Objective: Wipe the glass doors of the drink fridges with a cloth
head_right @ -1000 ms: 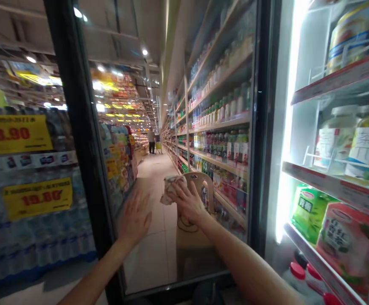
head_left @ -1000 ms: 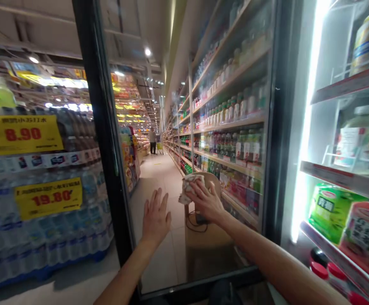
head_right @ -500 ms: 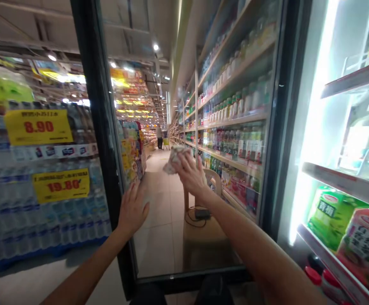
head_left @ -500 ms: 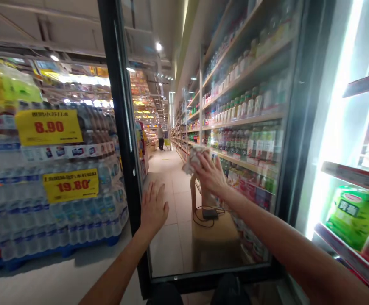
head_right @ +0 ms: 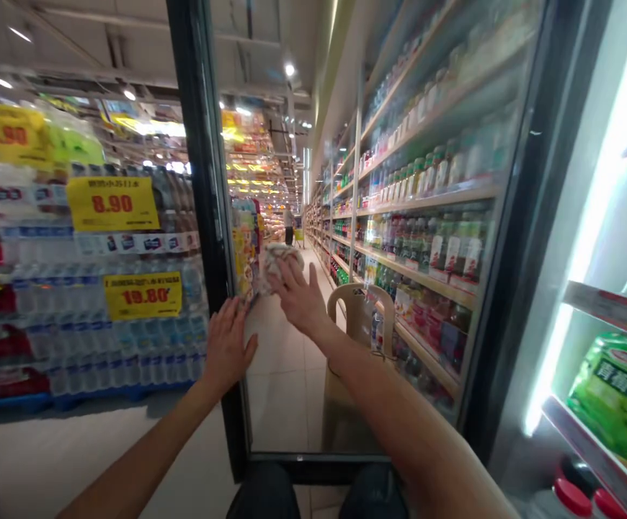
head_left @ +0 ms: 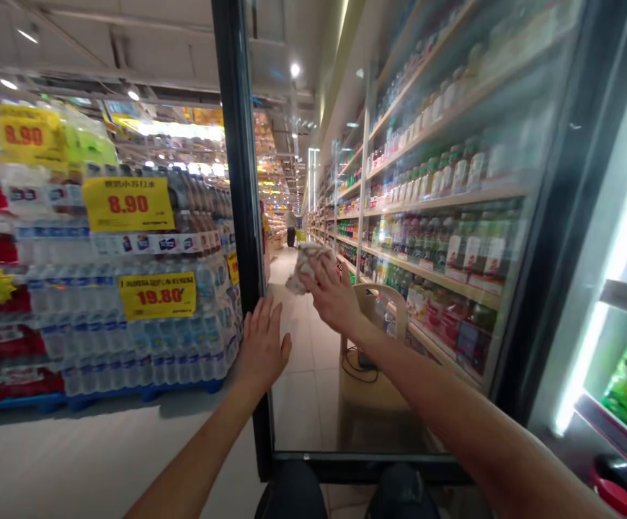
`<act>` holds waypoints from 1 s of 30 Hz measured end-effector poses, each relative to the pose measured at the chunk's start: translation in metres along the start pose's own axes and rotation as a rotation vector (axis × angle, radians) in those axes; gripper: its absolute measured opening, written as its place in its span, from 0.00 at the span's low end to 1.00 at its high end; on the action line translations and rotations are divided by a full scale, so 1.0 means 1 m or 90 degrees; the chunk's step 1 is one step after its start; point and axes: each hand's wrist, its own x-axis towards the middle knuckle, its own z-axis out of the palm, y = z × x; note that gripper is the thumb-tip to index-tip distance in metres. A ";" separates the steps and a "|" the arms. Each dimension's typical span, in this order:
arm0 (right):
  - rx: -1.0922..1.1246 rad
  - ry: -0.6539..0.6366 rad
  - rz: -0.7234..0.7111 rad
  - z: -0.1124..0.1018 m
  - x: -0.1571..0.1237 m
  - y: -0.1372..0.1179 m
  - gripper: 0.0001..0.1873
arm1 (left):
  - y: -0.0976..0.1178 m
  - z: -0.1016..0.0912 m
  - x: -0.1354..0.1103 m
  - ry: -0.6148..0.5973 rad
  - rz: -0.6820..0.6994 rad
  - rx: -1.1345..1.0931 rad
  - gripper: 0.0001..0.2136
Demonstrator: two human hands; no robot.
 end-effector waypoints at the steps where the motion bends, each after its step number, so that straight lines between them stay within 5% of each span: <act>1: 0.010 -0.025 -0.055 0.006 -0.010 -0.008 0.27 | -0.001 -0.002 -0.003 0.001 0.000 0.006 0.25; 4: 0.029 -0.108 -0.227 0.026 -0.056 -0.026 0.26 | -0.006 -0.003 -0.015 0.004 0.006 0.016 0.24; 6: 0.026 -0.123 -0.254 0.029 -0.071 -0.026 0.25 | -0.007 -0.002 -0.022 -0.007 0.015 0.023 0.23; 12: -0.011 -0.036 0.014 0.012 -0.055 -0.006 0.28 | 0.009 0.005 -0.028 -0.054 0.018 -0.002 0.24; 17: -0.027 -0.096 -0.116 0.011 -0.108 0.008 0.24 | 0.034 0.014 -0.031 -0.116 0.054 -0.038 0.25; 23: -0.113 -0.003 0.181 -0.012 -0.121 0.047 0.23 | 0.065 0.027 -0.025 -0.149 0.074 -0.063 0.26; 30: -0.086 -0.085 0.100 0.000 -0.183 0.033 0.24 | 0.091 0.038 -0.021 -0.146 0.142 -0.073 0.24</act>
